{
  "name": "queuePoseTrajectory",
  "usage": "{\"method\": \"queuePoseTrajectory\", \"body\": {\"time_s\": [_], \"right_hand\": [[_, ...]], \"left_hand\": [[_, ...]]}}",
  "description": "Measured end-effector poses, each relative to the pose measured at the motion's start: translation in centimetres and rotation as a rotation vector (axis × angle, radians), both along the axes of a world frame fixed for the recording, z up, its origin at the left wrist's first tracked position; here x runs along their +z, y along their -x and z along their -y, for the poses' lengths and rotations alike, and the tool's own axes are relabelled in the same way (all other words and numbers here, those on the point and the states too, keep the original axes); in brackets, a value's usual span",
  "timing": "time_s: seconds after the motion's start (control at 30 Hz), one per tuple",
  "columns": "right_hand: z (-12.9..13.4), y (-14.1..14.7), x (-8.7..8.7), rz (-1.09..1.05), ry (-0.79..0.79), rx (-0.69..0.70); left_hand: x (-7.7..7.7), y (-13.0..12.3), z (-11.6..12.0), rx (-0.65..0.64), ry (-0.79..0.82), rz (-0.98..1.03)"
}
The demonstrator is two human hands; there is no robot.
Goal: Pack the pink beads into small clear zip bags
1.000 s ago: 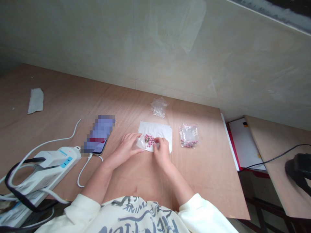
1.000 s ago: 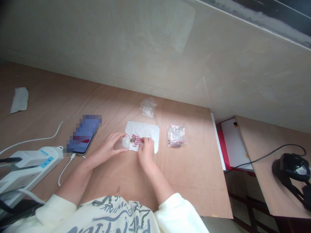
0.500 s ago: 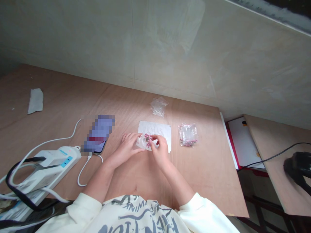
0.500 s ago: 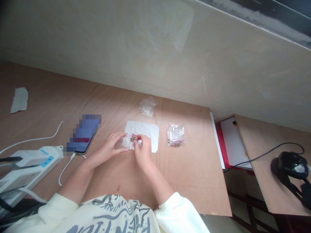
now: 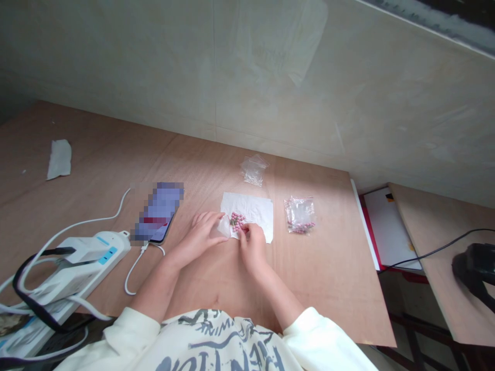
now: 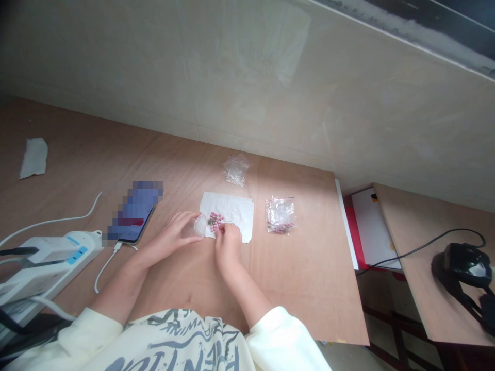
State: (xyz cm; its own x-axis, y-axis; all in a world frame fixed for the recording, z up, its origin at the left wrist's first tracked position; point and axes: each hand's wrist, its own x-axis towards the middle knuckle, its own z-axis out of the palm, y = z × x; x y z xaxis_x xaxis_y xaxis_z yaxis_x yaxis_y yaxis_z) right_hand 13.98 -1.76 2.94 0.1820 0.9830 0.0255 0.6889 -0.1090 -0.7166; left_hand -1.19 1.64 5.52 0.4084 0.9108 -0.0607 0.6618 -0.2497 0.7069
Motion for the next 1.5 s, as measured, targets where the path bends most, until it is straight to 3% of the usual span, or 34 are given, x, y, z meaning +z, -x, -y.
{"method": "queuePoseTrajectory", "body": {"time_s": [0.17, 0.3, 0.5, 0.8, 1.07, 1.3, 1.5], "right_hand": [[-0.1, 0.2, 1.5, -0.165, -0.065, 0.117], [0.3, 0.3, 0.2, -0.079, -0.07, 0.064], [0.3, 0.4, -1.7, 0.029, -0.068, 0.099], [-0.3, 0.8, 1.3, -0.149, -0.023, 0.16], [-0.5, 0.6, -0.8, 0.069, -0.033, 0.109], [-0.4, 1.0, 0.7, -0.097, -0.06, 0.15], [0.1, 0.0, -0.3, 0.044, -0.054, 0.116]], "left_hand": [[-0.6, 0.1, 0.1, -0.006, -0.015, 0.008], [-0.4, 0.6, 0.0, 0.01, -0.023, -0.01], [-0.5, 0.9, 0.0, -0.004, -0.026, -0.062], [-1.1, 0.4, 0.1, -0.044, -0.022, -0.089], [-0.9, 0.7, -0.1, -0.025, -0.021, -0.095], [-1.0, 0.4, -0.1, -0.047, -0.011, -0.109], [-1.0, 0.4, -0.1, -0.033, -0.01, -0.117]]}}
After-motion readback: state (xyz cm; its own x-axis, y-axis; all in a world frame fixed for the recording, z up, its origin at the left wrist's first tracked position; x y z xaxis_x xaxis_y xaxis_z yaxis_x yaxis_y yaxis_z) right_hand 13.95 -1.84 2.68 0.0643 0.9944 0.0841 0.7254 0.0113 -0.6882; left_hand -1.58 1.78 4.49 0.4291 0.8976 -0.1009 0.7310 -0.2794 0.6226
